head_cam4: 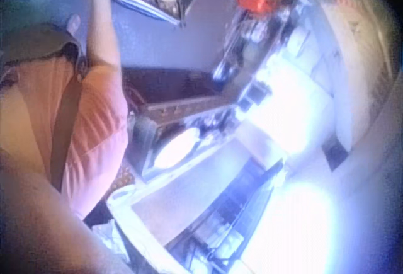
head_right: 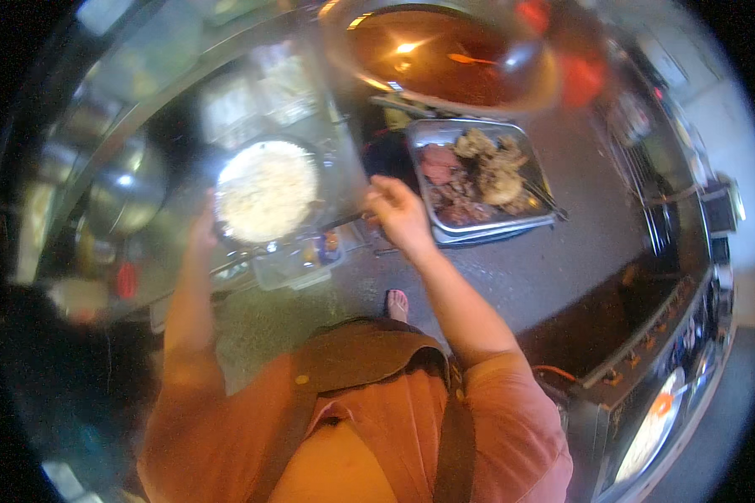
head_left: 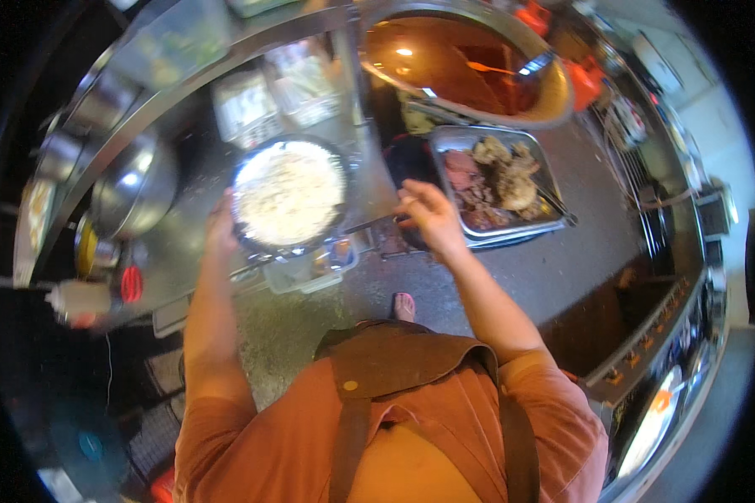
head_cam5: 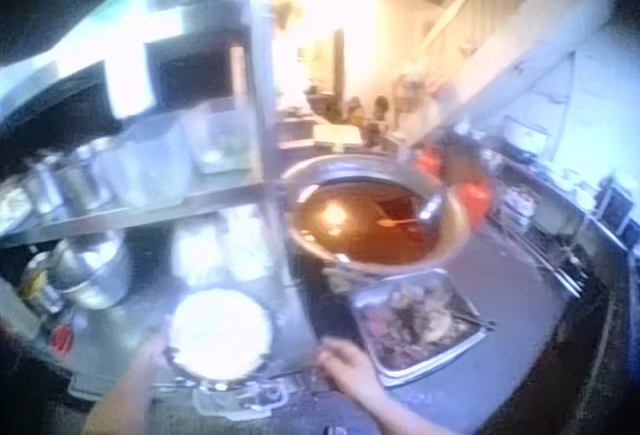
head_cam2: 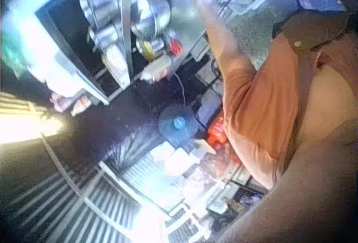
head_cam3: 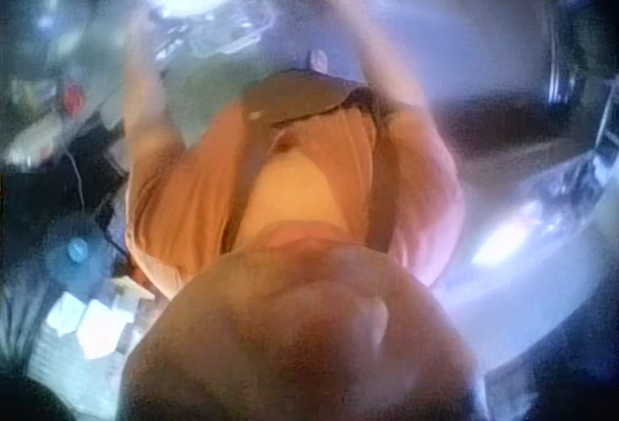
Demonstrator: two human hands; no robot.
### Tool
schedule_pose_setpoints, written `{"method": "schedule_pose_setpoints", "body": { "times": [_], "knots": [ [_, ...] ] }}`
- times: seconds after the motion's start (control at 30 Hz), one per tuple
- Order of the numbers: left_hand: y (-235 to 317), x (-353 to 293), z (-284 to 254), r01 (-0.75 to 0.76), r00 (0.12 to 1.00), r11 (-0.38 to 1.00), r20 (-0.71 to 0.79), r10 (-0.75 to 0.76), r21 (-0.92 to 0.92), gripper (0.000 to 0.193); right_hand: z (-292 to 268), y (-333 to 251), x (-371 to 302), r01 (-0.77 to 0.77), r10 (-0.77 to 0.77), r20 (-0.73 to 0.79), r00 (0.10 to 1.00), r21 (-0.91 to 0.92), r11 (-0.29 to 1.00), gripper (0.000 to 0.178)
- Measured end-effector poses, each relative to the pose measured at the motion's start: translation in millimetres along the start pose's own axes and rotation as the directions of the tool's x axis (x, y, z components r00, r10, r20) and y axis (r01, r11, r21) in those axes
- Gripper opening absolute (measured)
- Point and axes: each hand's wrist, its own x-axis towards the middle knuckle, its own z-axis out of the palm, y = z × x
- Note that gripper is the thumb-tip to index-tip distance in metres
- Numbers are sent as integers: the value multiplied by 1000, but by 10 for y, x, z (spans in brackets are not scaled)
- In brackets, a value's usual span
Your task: The person assembles a meal in a disposable foil bowl by layering rice, cooked meat, and various toppings. They use tongs to place the meat and a spoon to add sauces and condiments, then wrap the bowl in plastic film.
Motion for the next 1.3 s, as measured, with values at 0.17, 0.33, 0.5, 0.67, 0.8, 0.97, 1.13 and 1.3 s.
{"method": "schedule_pose_setpoints", "body": {
  "times": [0.17, 0.33, 0.5, 0.67, 0.8, 0.97, 1.13, 1.3],
  "knots": [
    [-632, 1032, -78, -277, 618, 43, 144, 773, 960, 36, -2071, -137, 439, -270, -484, -198, 852, -959, -83, 47],
    [-251, 1664, -71, -475, 772, 300, 229, 593, 827, 24, -1756, 426, 1301, -385, -59, -408, 911, -792, -474, 46],
    [14, 1137, 489, -620, 660, 57, 481, 577, 782, 18, -1244, -107, 1508, -169, 5, -221, 975, -760, -627, 21],
    [-20, 1028, 535, -716, 547, -101, 645, 533, 690, 20, -840, -774, 1343, -133, -190, 23, 981, -637, -759, 9],
    [-253, 1006, 982, -910, 358, -42, 835, 419, 412, 18, -1743, -881, 643, -148, -180, -35, 983, -730, -667, 35],
    [-139, 650, 1234, -700, 286, 695, 956, 63, 163, 32, 722, -1352, 690, 15, 67, 26, 997, -988, 157, 29],
    [366, 619, 372, -525, 550, 851, 758, 350, -12, 68, 2176, 43, 1305, 345, -231, 257, 938, -671, 656, 31],
    [653, 897, -1183, -298, 874, 915, 307, 376, -273, 67, 4117, 723, 1714, 488, -245, 479, 843, -488, 723, 47]
  ]
}}
